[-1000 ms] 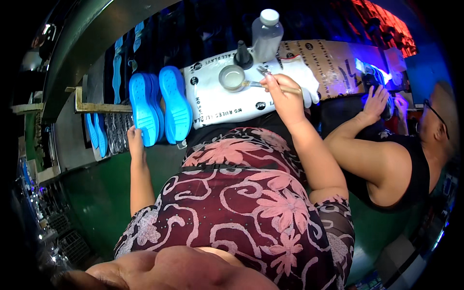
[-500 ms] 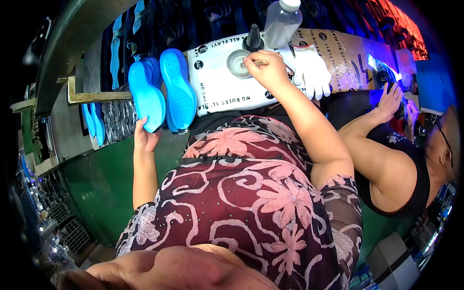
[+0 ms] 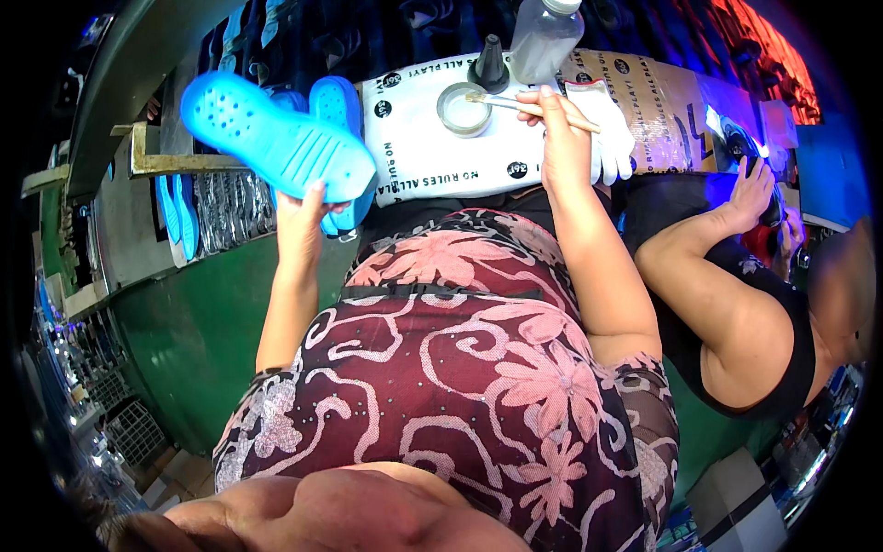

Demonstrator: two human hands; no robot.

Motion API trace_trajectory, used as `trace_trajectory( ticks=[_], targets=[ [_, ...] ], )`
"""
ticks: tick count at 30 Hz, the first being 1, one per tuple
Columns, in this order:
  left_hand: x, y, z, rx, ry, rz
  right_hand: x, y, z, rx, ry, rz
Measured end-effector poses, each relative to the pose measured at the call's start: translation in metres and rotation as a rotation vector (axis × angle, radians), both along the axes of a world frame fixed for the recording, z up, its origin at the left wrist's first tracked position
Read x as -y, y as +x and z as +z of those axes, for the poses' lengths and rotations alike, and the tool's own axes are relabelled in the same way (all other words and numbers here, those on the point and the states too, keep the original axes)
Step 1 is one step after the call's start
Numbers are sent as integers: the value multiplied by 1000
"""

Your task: The person applies adhesive to the edges of blue footwear soles using a small brush after dipping it into a container of liquid.

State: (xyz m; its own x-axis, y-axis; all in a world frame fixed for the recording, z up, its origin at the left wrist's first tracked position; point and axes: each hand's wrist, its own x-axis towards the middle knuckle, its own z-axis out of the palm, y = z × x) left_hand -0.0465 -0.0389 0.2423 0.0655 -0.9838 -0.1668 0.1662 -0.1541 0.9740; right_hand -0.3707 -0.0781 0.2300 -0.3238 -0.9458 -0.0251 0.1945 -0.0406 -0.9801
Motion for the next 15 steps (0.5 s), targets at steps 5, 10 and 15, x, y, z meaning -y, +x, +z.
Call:
trace_trajectory(
  ticks=[5,10,15],
  targets=[
    [9,-36,4,161,-174,-3,-27,10,35,-50,-90,123],
    [6,-56,13,210,-307,-11,-52,32,64,-414,-294,301],
    [0,-61,20,287,-373,-23,-53,40,64,-653,-484,321]
  ],
)
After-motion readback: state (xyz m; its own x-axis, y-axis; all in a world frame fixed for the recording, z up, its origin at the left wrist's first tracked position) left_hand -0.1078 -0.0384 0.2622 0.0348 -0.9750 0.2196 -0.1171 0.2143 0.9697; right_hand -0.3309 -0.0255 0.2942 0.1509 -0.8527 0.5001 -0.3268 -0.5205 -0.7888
